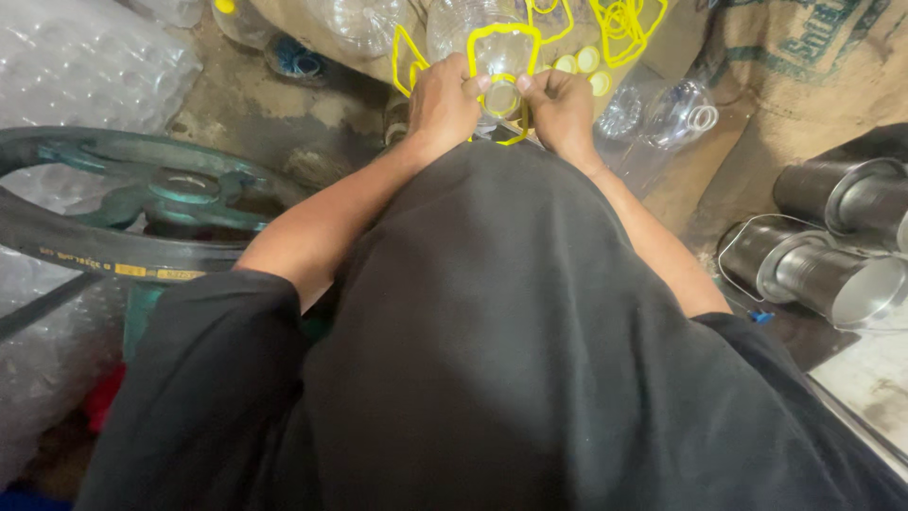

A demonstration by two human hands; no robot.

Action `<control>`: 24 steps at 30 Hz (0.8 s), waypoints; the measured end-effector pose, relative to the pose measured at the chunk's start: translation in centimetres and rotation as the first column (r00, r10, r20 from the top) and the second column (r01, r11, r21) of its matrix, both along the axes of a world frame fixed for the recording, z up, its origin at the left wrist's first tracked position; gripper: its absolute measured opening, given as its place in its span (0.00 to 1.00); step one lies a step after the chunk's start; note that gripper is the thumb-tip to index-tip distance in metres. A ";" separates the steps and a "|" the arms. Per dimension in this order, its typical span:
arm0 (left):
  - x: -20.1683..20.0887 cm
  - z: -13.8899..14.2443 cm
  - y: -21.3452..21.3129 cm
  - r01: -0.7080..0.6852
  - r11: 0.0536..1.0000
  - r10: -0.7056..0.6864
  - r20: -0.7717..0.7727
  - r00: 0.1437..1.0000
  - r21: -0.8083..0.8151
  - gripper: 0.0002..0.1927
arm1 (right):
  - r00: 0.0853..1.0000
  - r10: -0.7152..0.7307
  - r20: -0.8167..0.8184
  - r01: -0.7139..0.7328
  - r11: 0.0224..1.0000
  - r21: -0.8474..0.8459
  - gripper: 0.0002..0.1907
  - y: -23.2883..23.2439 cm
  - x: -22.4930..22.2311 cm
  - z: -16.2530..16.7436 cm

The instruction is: The person sits at a low workbench and assembles plastic bottle toys. They place small balls into clear plastic bottles, then fit yellow plastic ring handles over the bottle necks and press the handles onto the bottle openings, working on one bottle at a time.

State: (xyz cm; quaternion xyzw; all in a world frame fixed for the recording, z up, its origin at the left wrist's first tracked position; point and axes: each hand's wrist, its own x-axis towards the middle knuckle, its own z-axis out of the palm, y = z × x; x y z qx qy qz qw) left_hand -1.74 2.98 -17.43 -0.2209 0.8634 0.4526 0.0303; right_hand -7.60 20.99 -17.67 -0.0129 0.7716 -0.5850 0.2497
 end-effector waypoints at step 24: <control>0.8 -1.7 0.5 0.087 0.996 -0.088 -0.054 0.995 -0.013 0.14 | 0.933 0.006 0.360 -0.006 1.000 0.000 0.24 -0.1 0.3 -1.0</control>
